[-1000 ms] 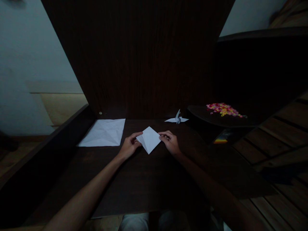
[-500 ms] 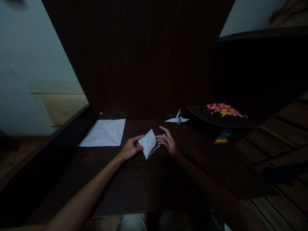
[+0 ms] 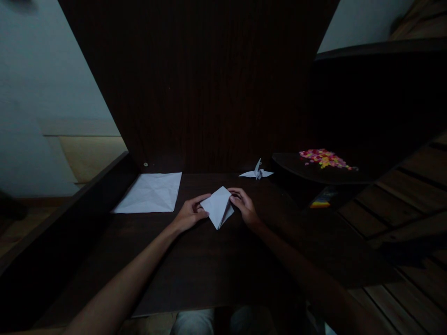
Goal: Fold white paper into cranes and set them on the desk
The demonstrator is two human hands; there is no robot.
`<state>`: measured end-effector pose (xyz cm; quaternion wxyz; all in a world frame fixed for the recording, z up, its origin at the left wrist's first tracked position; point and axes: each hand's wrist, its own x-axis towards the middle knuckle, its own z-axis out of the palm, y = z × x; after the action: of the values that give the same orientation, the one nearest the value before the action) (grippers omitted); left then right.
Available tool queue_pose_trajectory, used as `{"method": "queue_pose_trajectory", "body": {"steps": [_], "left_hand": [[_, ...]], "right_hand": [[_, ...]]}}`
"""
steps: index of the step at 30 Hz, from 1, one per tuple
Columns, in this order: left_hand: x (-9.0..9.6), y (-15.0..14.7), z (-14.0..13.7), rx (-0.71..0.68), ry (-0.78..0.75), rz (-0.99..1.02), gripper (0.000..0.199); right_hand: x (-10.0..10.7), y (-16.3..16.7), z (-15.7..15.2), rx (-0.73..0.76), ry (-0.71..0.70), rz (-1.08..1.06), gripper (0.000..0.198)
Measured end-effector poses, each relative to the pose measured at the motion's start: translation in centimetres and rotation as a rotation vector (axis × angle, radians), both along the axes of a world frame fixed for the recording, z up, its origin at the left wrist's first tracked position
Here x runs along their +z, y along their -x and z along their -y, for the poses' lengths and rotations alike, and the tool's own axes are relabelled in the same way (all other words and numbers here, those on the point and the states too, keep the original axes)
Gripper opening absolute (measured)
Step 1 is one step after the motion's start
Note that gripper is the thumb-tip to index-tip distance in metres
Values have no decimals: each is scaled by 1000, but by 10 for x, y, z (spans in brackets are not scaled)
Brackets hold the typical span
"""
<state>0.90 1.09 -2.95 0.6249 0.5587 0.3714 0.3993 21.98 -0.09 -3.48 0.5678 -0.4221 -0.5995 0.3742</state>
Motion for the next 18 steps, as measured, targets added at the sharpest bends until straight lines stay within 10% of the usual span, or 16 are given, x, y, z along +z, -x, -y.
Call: {"method": "queue_pose_trajectory", "body": {"steps": [18], "left_hand": [[7,-3,-2,141,130,247,48]], "right_hand": [[-1,1,-3,174,350,-380,39]]}}
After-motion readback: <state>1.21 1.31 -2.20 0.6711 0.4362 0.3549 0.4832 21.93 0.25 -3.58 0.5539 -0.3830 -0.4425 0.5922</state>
